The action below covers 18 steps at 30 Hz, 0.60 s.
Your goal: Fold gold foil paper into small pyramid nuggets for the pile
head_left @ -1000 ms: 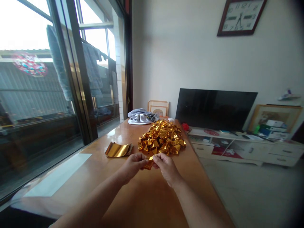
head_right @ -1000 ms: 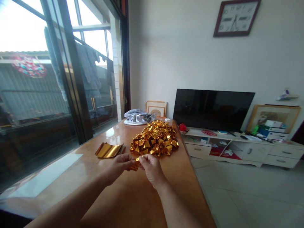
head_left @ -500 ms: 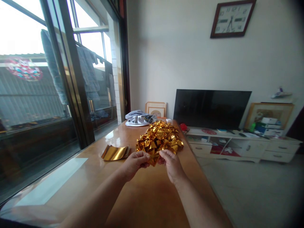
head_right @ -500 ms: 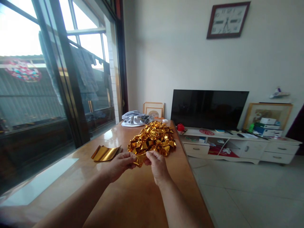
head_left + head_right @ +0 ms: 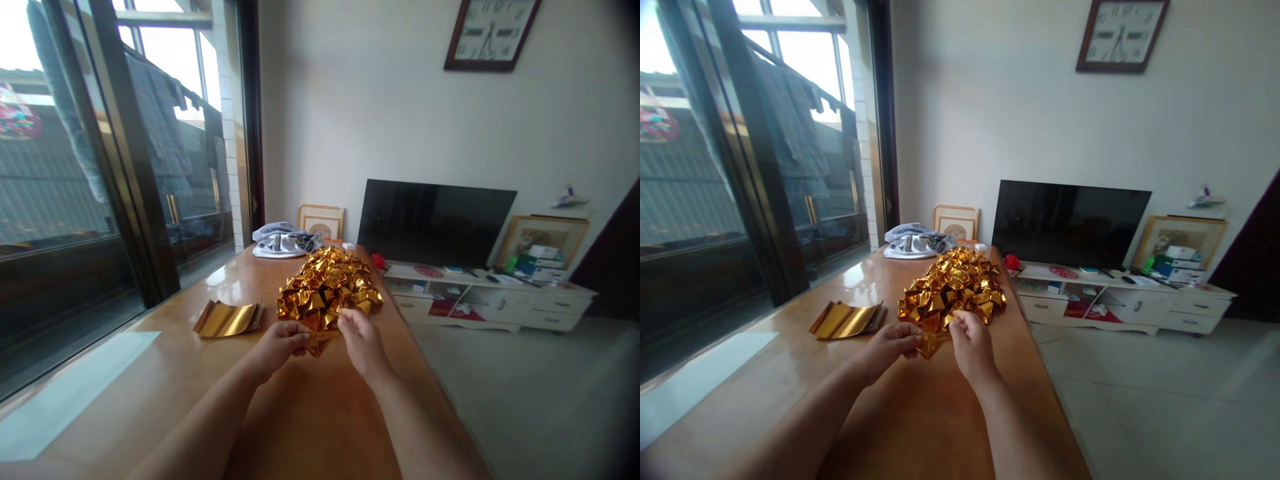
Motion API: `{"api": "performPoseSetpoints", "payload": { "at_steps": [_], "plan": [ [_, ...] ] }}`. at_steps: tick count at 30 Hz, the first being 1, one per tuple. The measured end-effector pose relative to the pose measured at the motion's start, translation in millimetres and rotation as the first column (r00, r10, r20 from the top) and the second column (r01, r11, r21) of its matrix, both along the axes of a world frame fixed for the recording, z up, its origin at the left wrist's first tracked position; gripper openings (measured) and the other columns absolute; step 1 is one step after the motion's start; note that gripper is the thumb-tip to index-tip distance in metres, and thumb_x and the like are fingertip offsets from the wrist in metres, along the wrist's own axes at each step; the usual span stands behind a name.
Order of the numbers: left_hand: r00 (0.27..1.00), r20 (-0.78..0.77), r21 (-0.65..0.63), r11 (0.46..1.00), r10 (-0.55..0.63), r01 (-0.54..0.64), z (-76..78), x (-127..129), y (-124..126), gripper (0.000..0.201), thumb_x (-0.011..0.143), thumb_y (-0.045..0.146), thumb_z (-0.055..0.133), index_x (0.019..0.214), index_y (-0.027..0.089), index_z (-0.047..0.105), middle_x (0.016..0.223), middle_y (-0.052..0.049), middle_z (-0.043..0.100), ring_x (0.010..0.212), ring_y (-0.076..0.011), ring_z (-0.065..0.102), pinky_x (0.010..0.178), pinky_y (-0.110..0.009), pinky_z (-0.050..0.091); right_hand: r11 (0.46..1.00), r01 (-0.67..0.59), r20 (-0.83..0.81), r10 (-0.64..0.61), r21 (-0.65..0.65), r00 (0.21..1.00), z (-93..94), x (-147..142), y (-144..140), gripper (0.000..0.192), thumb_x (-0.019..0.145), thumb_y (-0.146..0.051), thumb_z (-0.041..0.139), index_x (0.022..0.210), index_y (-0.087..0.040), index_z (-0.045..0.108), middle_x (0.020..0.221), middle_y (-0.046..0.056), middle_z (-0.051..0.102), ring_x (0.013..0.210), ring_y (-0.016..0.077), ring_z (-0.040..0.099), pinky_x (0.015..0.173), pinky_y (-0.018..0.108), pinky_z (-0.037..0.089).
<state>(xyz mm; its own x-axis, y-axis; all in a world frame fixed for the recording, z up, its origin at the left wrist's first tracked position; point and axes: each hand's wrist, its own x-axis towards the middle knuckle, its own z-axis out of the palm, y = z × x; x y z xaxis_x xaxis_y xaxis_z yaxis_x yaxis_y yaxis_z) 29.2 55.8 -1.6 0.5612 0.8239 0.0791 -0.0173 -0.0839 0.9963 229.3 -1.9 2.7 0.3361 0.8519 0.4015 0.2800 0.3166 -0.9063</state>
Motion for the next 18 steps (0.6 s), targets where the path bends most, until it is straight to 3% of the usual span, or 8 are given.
{"api": "performPoseSetpoints", "payload": {
  "at_steps": [3, 5, 7, 12, 18],
  "plan": [
    [0.998, -0.061, 0.062, 0.998, -0.018, 0.022, 0.6, 2.8, -3.7, 0.021, 0.080, 0.034, 0.073, 0.080, 0.013, 0.071, 0.070, -0.003, 0.066, 0.063, -0.0133, 0.054, 0.063, -0.027, 0.039, 0.997, -0.070, 0.359, 0.052, 0.037, 0.932, -0.2, -4.6, -4.9, 0.022, 0.089, -0.035, 0.059, 0.100, -0.023, 0.074, 0.098, 0.007, 0.073, 0.094, 0.0234, 0.063, 0.085, 0.034, 0.046],
    [0.996, -0.078, 0.089, 0.994, -0.049, 0.056, 2.8, 5.5, -7.5, 0.022, 0.082, 0.034, 0.071, 0.081, 0.013, 0.071, 0.073, -0.005, 0.068, 0.065, -0.0142, 0.055, 0.064, -0.027, 0.040, 0.993, -0.117, 0.456, 0.112, -0.017, 0.883, -1.7, -8.0, -8.4, 0.020, 0.090, -0.034, 0.058, 0.084, -0.022, 0.073, 0.085, 0.005, 0.072, 0.084, 0.0213, 0.063, 0.076, 0.031, 0.046],
    [0.997, -0.061, 0.085, 0.995, -0.054, 0.059, 5.0, 7.4, -11.3, 0.021, 0.082, 0.034, 0.071, 0.081, 0.012, 0.071, 0.074, -0.006, 0.068, 0.066, -0.0142, 0.055, 0.065, -0.027, 0.040, 0.987, -0.138, 0.419, 0.159, -0.081, 0.894, -4.3, -9.6, -10.0, 0.025, 0.091, -0.036, 0.057, 0.076, -0.021, 0.069, 0.076, 0.003, 0.070, 0.074, 0.0189, 0.061, 0.067, 0.028, 0.044],
    [0.991, 0.130, -0.036, 0.999, 0.034, -0.030, 6.7, 7.7, -16.4, 0.018, 0.079, 0.028, 0.074, 0.084, 0.015, 0.064, 0.073, -0.002, 0.065, 0.064, -0.0124, 0.054, 0.064, -0.027, 0.040, 0.970, -0.212, 0.199, 0.232, -0.116, 0.952, -7.5, -7.8, -7.8, 0.030, 0.093, -0.044, 0.056, 0.079, -0.019, 0.065, 0.074, 0.001, 0.066, 0.069, 0.0166, 0.057, 0.062, 0.026, 0.043],
    [0.966, 0.249, -0.141, 0.989, 0.068, -0.033, 5.5, 8.2, -18.9, 0.016, 0.081, 0.027, 0.072, 0.082, 0.015, 0.061, 0.073, -0.002, 0.063, 0.066, -0.0112, 0.053, 0.066, -0.026, 0.038, 0.985, -0.162, 0.161, 0.170, -0.065, 0.972, -4.3, -8.3, -8.1, 0.034, 0.094, -0.047, 0.054, 0.079, -0.018, 0.064, 0.070, 0.000, 0.059, 0.065, 0.0151, 0.050, 0.060, 0.025, 0.040]
  ]
}}
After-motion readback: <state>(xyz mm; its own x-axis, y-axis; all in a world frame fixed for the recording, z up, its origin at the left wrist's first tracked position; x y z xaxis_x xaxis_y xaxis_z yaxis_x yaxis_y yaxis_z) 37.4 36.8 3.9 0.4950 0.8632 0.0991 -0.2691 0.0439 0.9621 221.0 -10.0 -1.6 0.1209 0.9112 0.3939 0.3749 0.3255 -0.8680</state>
